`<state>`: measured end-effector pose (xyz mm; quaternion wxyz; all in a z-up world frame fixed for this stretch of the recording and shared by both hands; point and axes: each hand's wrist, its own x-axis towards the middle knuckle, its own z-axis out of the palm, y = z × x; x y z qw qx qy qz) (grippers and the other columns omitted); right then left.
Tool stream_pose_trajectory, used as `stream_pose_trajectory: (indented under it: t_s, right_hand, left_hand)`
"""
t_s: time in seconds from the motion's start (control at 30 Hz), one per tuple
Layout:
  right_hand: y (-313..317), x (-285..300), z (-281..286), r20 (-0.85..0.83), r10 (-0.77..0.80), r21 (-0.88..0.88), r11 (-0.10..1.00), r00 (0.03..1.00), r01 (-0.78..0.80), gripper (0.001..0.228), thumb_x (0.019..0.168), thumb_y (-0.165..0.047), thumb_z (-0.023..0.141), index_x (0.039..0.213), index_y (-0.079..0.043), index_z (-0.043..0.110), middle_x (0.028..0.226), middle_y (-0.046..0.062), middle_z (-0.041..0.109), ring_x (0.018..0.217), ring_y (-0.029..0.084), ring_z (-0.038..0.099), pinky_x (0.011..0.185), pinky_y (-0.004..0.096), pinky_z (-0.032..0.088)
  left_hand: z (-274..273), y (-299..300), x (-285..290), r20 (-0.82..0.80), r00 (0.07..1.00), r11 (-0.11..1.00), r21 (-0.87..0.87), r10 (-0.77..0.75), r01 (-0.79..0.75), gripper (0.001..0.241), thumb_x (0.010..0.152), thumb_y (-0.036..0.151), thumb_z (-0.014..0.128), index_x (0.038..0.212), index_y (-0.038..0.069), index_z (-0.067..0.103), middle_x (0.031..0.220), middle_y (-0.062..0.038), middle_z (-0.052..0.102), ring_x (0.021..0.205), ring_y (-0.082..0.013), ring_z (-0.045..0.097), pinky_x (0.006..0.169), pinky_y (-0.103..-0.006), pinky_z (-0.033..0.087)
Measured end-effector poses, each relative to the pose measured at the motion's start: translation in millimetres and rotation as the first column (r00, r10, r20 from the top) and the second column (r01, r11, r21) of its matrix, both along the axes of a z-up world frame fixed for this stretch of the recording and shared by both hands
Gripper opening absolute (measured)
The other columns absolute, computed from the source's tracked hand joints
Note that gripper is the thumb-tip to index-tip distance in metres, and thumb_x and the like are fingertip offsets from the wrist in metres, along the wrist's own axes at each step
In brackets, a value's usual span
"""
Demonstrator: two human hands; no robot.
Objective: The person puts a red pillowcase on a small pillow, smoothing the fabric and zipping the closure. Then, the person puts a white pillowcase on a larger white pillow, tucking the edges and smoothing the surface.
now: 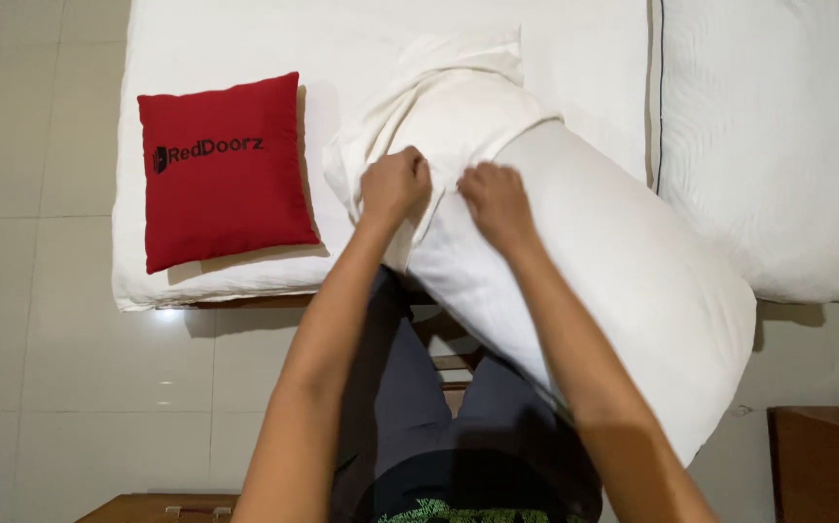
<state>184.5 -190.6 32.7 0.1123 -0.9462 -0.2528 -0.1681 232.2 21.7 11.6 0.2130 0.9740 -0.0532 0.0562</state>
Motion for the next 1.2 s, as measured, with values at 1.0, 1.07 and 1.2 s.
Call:
stream_pose_trajectory:
  t_s: [1.0, 1.07, 1.2]
  right_hand:
    - [36.0, -42.1, -15.2, 0.057, -0.02, 0.276, 0.961, 0.998, 0.003, 0.005, 0.098, -0.024, 0.072, 0.101, -0.021, 0.072, 0.12, 0.0, 0.071, 0.123, 0.025, 0.063, 0.106, 0.043, 0.045]
    - [34.6, -41.0, -11.7, 0.014, -0.015, 0.356, 0.934, 1.0, 0.009, 0.006, 0.099, -0.024, 0.071, 0.102, -0.019, 0.073, 0.121, 0.001, 0.072, 0.123, 0.025, 0.063, 0.105, 0.043, 0.046]
    - [26.9, -35.6, 14.6, -0.164, -0.021, 0.508, 0.855, 0.986, 0.103, 0.009, 0.097, -0.02, 0.073, 0.105, -0.015, 0.073, 0.122, 0.005, 0.072, 0.125, 0.026, 0.063, 0.108, 0.042, 0.046]
  left_hand:
    - [-88.6, 130.1, 47.1, -0.001, 0.781, 0.707, -0.423, 0.625, -0.567, 0.081, 0.093, 0.023, 0.085, 0.16, 0.026, 0.04, 0.167, -0.024, 0.02, 0.151, -0.0439, 0.035, 0.116, -0.0662, 0.04]
    - [10.2, 50.0, -8.1, -0.072, 0.956, 0.809, -0.517, 0.284, -0.279, 0.049, 0.097, 0.039, 0.061, 0.141, 0.017, 0.06, 0.124, -0.022, 0.067, 0.114, -0.0488, 0.065, 0.095, -0.0616, 0.054]
    - [0.8, 3.5, -85.3, 0.245, 0.965, 0.973, -0.185, -0.093, 0.141, 0.053, 0.087, 0.045, 0.074, 0.132, 0.019, 0.066, 0.121, -0.009, 0.067, 0.119, -0.0324, 0.06, 0.093, -0.0501, 0.049]
